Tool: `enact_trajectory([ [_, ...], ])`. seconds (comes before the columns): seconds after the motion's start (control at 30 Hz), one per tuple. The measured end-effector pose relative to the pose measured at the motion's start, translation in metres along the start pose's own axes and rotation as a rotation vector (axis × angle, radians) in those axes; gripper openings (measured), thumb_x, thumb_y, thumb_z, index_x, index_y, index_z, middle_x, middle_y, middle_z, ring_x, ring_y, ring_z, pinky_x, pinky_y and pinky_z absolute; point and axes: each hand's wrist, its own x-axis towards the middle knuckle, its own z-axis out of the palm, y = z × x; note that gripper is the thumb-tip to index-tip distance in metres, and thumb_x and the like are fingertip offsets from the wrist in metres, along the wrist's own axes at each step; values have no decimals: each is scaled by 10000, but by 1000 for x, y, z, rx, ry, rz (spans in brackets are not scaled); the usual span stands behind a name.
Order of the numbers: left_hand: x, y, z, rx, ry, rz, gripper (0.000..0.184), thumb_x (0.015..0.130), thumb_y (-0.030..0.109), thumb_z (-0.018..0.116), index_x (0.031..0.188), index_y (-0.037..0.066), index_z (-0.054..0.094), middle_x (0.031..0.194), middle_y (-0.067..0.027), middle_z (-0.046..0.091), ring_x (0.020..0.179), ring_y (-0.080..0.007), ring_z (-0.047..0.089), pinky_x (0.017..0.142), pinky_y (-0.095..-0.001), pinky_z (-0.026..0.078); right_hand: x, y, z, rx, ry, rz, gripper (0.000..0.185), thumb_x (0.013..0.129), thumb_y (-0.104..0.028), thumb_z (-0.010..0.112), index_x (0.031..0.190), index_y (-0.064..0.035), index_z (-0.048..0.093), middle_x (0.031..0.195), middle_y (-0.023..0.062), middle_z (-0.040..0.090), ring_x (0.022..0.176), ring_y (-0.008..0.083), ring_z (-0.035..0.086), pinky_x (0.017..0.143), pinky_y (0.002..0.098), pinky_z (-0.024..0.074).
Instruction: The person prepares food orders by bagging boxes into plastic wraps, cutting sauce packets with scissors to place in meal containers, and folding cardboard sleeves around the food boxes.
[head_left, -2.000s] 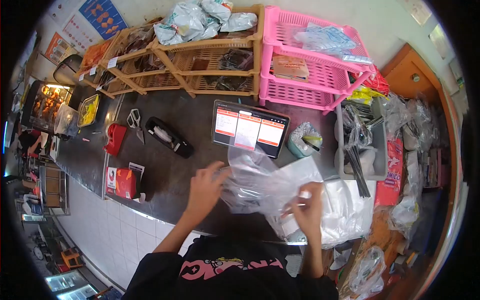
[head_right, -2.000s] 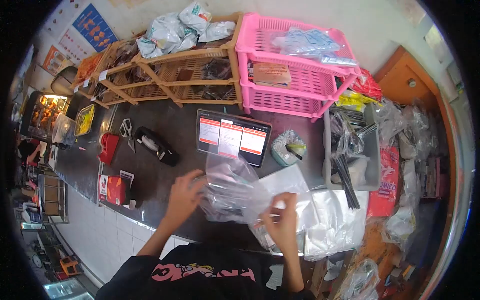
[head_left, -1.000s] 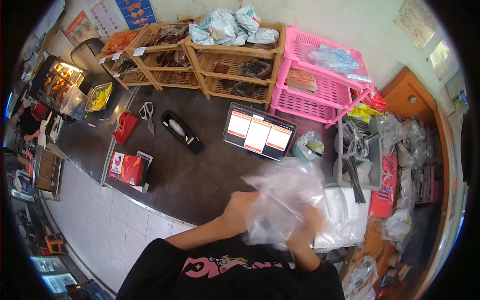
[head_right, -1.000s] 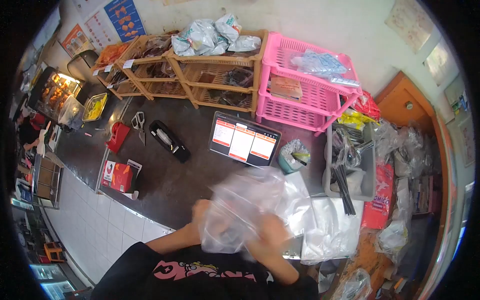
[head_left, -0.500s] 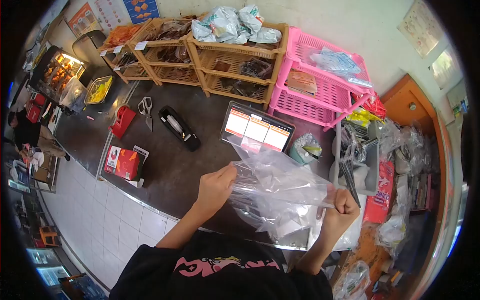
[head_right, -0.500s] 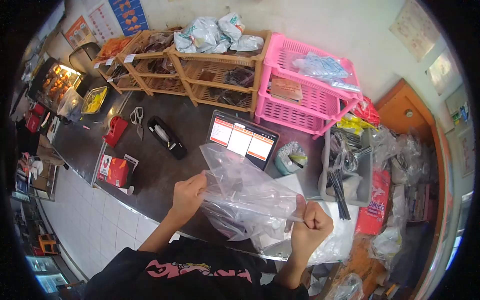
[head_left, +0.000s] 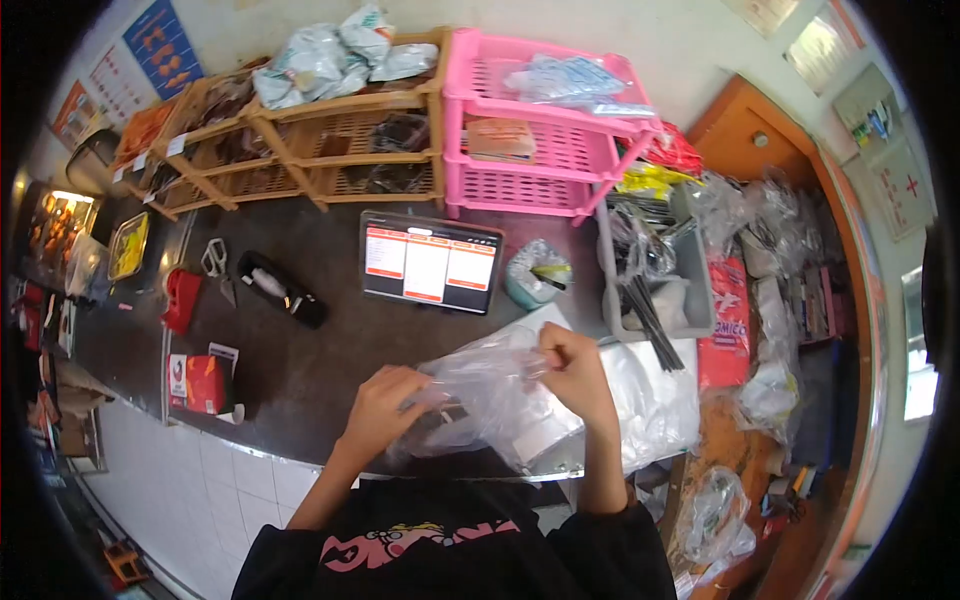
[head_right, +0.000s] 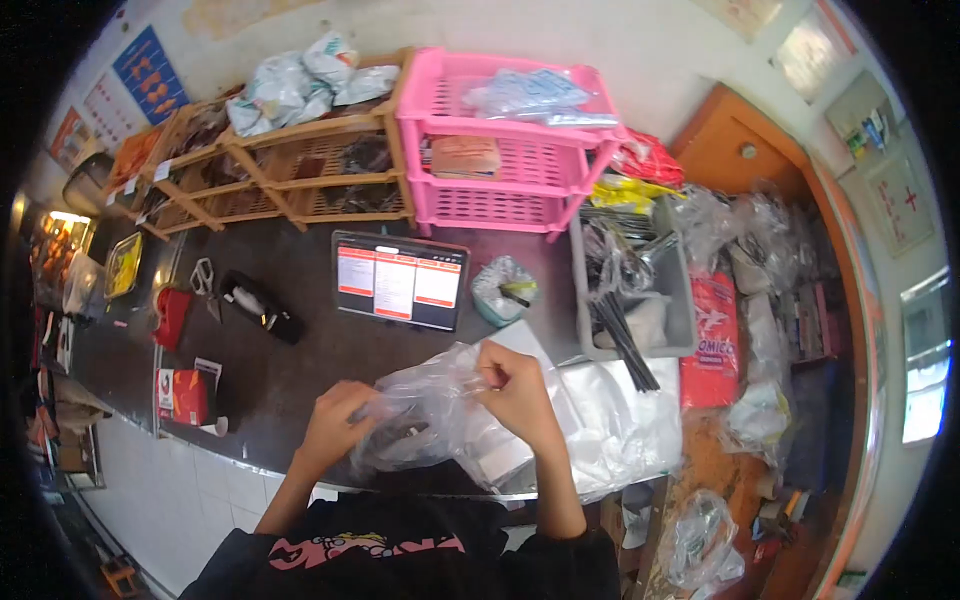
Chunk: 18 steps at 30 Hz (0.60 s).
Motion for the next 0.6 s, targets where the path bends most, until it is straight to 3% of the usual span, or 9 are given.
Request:
enact_trajectory([
  [0.07,0,0,-4,-236,-9,-338,258,748,149,672,966,46,578,970,-125,612,847,-281,612,722,-340,468,9,5,-22,130,-446,-32,279,654,-42,734,857,-45,543,889,42,532,832,140,537,741,262,466],
  [0.1,3,7,-16,-248,25,-441,226,774,147,651,943,29,560,948,-138,619,801,-292,623,680,-340,474,15,5,-52,-60,-595,-115,560,630,-105,778,1130,-69,527,1138,61,493,1023,188,522,832,310,466],
  [0.13,5,15,-30,-258,61,-546,201,800,145,631,921,11,541,926,-150,625,754,-304,633,638,-339,480,17,26,-81,-158,-418,-76,517,679,-105,744,1147,-56,530,1170,80,464,1007,190,519,826,332,467],
  [0.17,3,14,-38,-265,59,-541,201,800,145,631,921,11,541,926,-150,625,754,-304,633,638,-339,480,24,48,-108,-43,-98,143,386,741,-121,696,1094,-44,558,1077,80,534,954,192,543,770,324,476],
  [0.23,-5,8,-53,-112,100,-741,204,808,166,629,877,15,510,913,-155,628,701,-320,634,602,-359,474,42,172,-193,-367,595,158,285,860,-265,570,938,6,609,818,125,617,781,276,610,672,373,490],
  [0.3,-10,5,-64,23,-7,-745,201,803,161,631,860,20,500,990,-163,603,758,-318,626,616,-363,466,47,196,-220,-1151,773,517,449,821,-403,586,896,40,604,833,204,612,773,368,606,693,442,475],
  [0.37,-9,2,-66,157,-97,-742,200,797,156,633,843,25,490,1068,-171,578,815,-315,617,630,-367,459,43,292,-266,-1186,616,445,485,776,-437,622,801,46,589,791,219,605,750,392,598,657,458,464],
  [0.47,-7,4,-67,488,83,-384,199,750,95,653,869,18,513,1079,-160,556,932,-279,567,730,-354,432,45,279,-261,-1108,500,357,454,652,-412,723,693,18,583,702,228,594,681,397,586,631,471,438],
  [0.6,5,19,-73,275,219,-570,195,718,80,678,837,15,537,1030,-117,504,935,-265,525,718,-335,424,51,256,-277,-925,577,315,385,690,-309,730,585,-4,520,480,120,499,476,166,476,473,366,364],
])
